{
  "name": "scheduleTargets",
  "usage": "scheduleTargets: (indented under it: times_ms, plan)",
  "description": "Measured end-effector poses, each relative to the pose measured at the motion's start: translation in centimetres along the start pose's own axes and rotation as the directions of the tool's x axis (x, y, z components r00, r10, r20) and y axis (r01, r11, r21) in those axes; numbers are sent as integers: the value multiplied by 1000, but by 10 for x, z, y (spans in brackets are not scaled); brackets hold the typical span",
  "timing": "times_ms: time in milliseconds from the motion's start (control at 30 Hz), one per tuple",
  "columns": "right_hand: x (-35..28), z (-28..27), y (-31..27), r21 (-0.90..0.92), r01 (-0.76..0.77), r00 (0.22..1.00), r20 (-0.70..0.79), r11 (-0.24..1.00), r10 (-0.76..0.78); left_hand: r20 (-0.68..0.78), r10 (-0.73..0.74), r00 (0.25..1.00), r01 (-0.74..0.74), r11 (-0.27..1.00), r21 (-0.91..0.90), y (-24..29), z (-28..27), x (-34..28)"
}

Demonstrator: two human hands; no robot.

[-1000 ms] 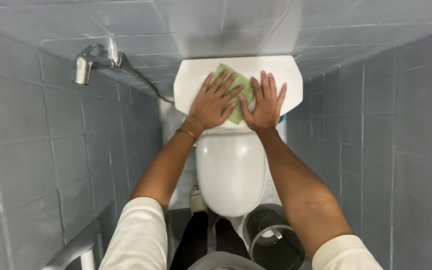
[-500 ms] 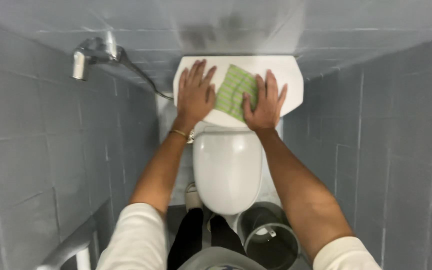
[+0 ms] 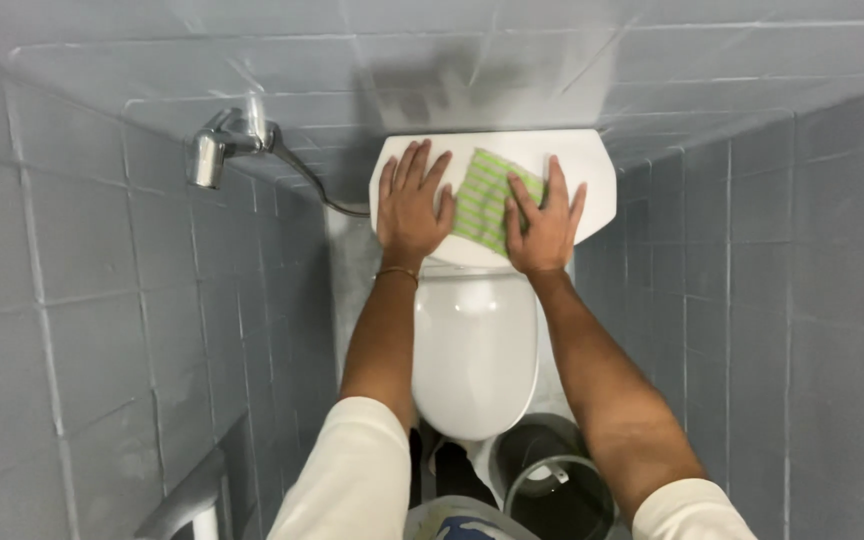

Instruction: Wiping the surfaces of a toilet tank and bathroom walls with a cloth.

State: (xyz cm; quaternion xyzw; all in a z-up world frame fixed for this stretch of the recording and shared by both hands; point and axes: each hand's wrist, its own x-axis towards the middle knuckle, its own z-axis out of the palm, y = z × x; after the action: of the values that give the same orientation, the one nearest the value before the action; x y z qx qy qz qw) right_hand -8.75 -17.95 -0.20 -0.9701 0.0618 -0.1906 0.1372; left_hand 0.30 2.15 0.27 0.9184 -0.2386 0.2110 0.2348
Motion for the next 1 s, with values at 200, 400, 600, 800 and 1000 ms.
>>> scheduleTargets:
  times_ms: [200,400,600,800,1000]
  plan:
    - [-3,6,5,-31,30,999,16,999,-30,-14,-11,1000,11,1000,-10,0,1,-1]
    - [3,-15,-2,83,-38,982,190,996,22,11,-31,999,32,999,-12,-1,1,0]
    - [2,-21,-24,75,60,983,168,995,-72,47,-37,998,38,999,-10,2,-4,3]
    - [2,-4,-29,72,182,970,150,981,-191,29,-32,999,32,999,-8,3,-8,6]
    - [18,6,-27,56,105,985,130,993,-111,-8,-29,1000,29,999,25,6,-12,9]
